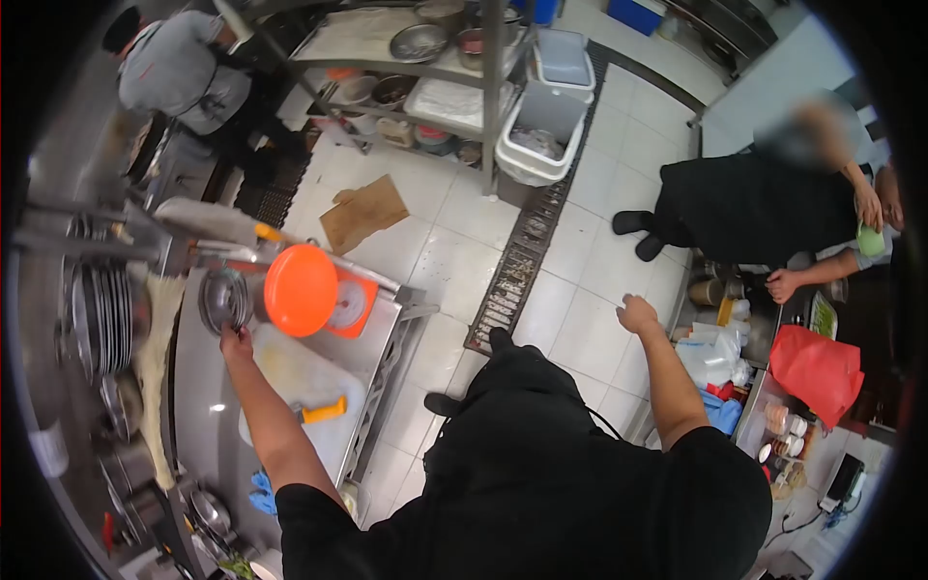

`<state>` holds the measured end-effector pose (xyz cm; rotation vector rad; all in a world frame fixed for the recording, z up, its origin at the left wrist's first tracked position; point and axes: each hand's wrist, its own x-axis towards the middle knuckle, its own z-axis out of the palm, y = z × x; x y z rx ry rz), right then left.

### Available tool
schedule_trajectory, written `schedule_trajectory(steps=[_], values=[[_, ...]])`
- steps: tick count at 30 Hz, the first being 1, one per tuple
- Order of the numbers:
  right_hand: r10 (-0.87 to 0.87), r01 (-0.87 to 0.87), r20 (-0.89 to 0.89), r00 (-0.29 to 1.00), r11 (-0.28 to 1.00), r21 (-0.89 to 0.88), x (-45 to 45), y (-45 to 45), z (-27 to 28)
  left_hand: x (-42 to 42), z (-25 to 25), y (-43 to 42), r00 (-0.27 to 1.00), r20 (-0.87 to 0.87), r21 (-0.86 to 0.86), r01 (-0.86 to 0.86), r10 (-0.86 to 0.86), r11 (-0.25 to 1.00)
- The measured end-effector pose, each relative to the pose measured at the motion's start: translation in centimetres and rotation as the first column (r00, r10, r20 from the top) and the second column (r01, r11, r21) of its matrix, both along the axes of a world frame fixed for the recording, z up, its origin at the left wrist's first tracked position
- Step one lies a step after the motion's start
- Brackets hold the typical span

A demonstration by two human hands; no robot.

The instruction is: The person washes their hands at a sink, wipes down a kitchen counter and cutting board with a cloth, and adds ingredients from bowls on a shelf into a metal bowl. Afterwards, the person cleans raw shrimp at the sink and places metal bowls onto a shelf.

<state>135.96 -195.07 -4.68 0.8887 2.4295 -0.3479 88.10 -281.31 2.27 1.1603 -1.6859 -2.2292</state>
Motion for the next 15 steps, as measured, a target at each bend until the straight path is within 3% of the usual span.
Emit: schedule_trajectory(steps=[2,3,5,6,7,8,10,11,13,15], values=[[-0.053,0.037,-0.111,0.992,0.989,-0.142,6.0,4.2,-6.3,-0.9,-0.6,1.5,0.999,0.051,-0.04,0.007,-0.005,0.999],[-0.091,0.076,-0.034,0.995,0.949,-0.305,9.0,5.3,-8.7,-0.5,-0.8,1.9,0.995,0.096,-0.093,0.031,-0.022,0.995],[0.192,-0.131,0.096,0.977,0.886,-0.444,13.8,6.5,-13.0,-0.2,-2.1,-0.1,0.974,0.03,-0.069,0.227,-0.225,0.972],[0.47,-0.364,0.161,0.868,0.822,-0.438,16.2,7.5,-14.5,-0.2,-2.1,0.9,0.969,-0.039,-0.003,0.245,-0.245,0.97],[-0.123,0.32,0.446,0.887,0.859,-0.4,16.7,6.0,-15.2,1.4,0.0,3.4,0.926,-0.073,-0.02,0.37,-0.371,0.929],[-0.124,0.352,0.548,0.827,0.874,-0.334,15.9,4.6,-13.0,1.3,-0.3,2.2,0.973,0.136,-0.142,0.205,-0.186,0.968],[0.41,-0.153,0.403,0.818,0.831,-0.535,17.9,4.1,-16.2,3.7,2.6,4.6,0.973,0.219,-0.197,0.12,-0.076,0.973],[0.146,0.125,0.466,0.872,0.856,-0.501,17.0,3.6,-15.8,5.0,3.1,5.4,0.978,0.207,-0.26,0.087,-0.032,0.962],[-0.36,0.627,0.566,0.742,0.671,-0.396,14.0,-0.2,-13.9,7.9,3.9,5.8,0.98,0.184,-0.39,0.006,0.071,0.921],[-0.358,0.567,0.463,0.81,0.679,-0.466,10.4,-1.5,-12.2,11.2,2.9,3.4,0.991,0.134,-0.393,0.052,0.001,0.918]])
